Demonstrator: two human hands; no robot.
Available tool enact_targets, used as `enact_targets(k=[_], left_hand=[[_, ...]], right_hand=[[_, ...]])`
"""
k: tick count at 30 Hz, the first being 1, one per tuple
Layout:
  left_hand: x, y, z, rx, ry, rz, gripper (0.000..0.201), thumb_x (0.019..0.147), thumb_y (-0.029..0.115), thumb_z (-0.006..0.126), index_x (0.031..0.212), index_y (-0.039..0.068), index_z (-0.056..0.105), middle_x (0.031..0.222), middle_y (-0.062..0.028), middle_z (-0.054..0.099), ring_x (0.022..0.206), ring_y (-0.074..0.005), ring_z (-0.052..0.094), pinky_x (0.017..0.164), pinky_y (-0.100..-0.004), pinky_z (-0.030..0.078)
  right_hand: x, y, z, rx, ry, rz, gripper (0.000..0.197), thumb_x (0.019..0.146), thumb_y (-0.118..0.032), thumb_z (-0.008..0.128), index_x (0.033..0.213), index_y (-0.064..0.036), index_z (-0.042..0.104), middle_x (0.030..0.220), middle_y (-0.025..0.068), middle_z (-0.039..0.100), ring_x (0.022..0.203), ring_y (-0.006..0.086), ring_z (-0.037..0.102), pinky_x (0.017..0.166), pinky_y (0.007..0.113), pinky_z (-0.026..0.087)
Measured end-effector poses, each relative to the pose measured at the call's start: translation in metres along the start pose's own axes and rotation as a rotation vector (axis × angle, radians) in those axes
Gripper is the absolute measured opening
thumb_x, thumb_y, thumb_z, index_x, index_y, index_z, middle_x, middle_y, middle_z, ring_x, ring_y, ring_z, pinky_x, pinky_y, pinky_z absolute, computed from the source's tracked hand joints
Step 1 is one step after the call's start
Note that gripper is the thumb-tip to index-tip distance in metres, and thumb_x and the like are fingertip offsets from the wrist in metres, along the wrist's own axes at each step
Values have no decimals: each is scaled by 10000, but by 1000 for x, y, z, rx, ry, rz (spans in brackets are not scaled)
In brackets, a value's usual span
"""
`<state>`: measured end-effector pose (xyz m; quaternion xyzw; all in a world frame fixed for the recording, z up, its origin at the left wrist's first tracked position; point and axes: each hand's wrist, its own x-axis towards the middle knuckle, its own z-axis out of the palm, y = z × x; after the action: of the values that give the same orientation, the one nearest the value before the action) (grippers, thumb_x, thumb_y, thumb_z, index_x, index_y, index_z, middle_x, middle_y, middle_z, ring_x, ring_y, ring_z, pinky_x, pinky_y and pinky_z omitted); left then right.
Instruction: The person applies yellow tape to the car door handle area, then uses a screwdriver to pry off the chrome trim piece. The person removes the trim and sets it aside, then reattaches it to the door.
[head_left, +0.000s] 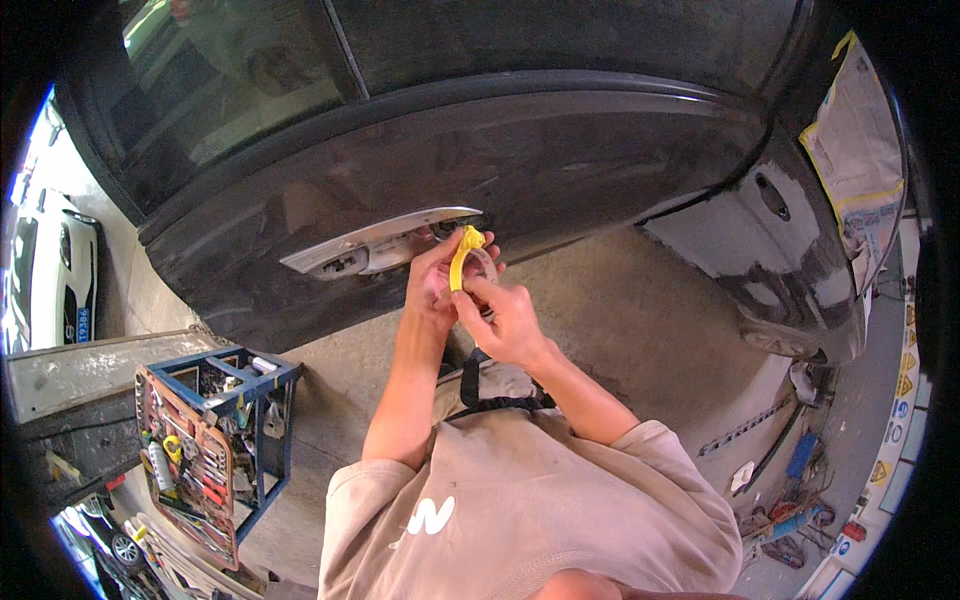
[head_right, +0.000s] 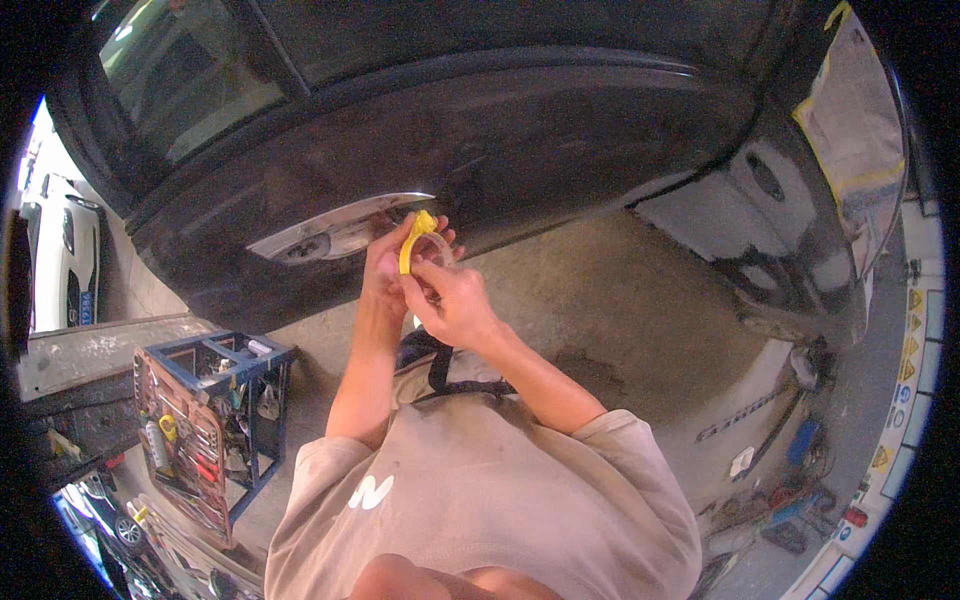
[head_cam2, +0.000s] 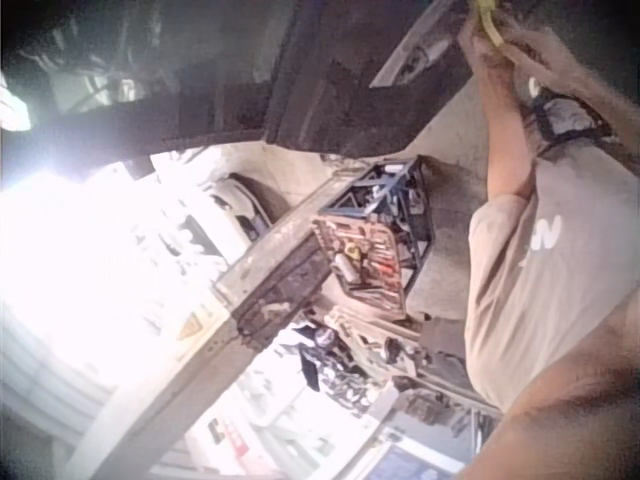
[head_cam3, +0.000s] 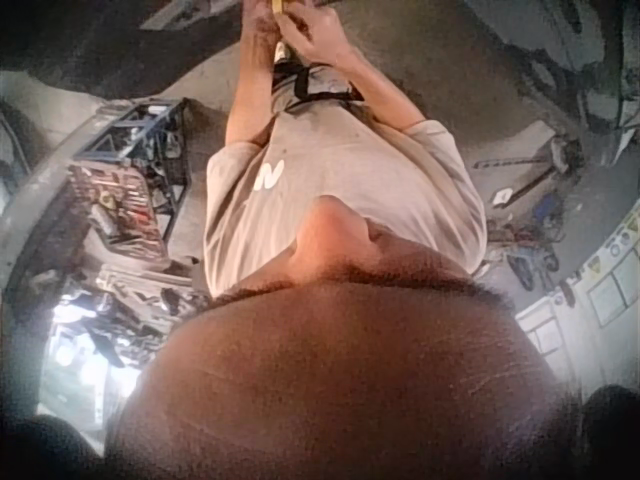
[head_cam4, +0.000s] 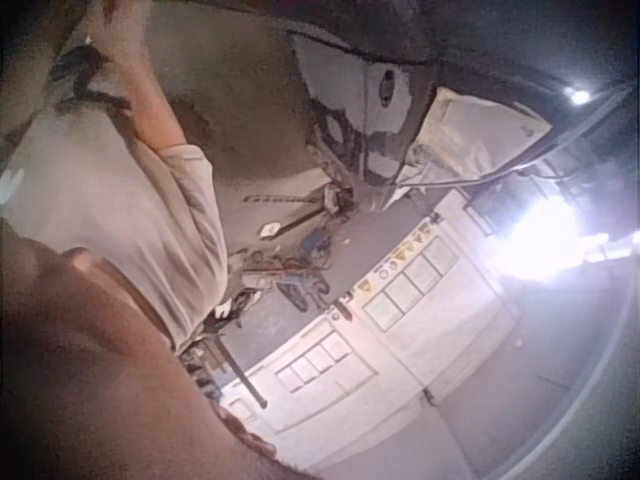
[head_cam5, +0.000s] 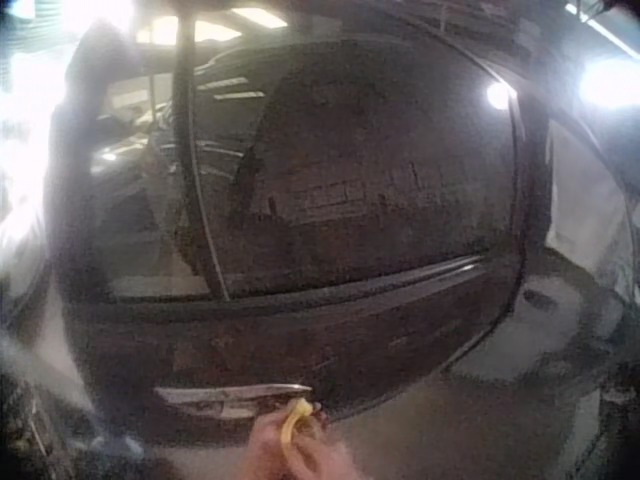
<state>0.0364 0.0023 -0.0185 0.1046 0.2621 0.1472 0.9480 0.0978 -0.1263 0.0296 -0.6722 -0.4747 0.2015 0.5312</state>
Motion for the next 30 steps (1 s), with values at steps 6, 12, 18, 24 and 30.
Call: enact_targets(k=[6, 12, 18, 24, 30], left_hand=[[-9, 2, 11, 18, -103, 77, 369, 1003, 319, 634, 1184, 0, 679, 1243, -154, 709, 1160, -335, 657, 1013, -545, 531], [-8, -7, 12, 121, 14, 162, 286, 955, 217, 726, 1156, 15, 697, 1132, -136, 732, 1155, -274, 656, 1055, -453, 510], [2, -12, 0, 155, 61, 183, 290, 940, 217, 755, 1141, 17, 697, 1094, -110, 735, 1098, -232, 673, 1031, -421, 530], [-2, -11, 1, 187, 56, 219, 239, 976, 269, 705, 1116, 76, 723, 1087, -56, 751, 1105, -215, 675, 1015, -427, 512], [-10, 1, 7, 203, 34, 128, 295, 952, 306, 731, 1134, 75, 708, 1096, -49, 732, 1126, -224, 646, 1087, -449, 440]], right_hand=[[2, 1, -6, -301, 91, -185, 105, 861, -78, 742, 922, -30, 671, 652, 145, 640, 565, 305, 662, 520, 381, 498], [2, -2, -10, -381, 61, -210, 125, 851, -100, 754, 930, -50, 670, 640, 118, 643, 573, 310, 664, 515, 409, 503], [-1, -16, -33, -648, -8, -310, 140, 855, -158, 748, 833, -79, 635, 614, 89, 623, 548, 290, 647, 524, 417, 501], [24, -6, -63, -743, 22, -391, 185, 852, -192, 761, 773, -93, 626, 583, 83, 607, 529, 291, 635, 500, 414, 491], [51, 6, -66, -647, 79, -334, 183, 870, -238, 776, 885, -85, 678, 608, 100, 644, 538, 306, 656, 494, 429, 495]])
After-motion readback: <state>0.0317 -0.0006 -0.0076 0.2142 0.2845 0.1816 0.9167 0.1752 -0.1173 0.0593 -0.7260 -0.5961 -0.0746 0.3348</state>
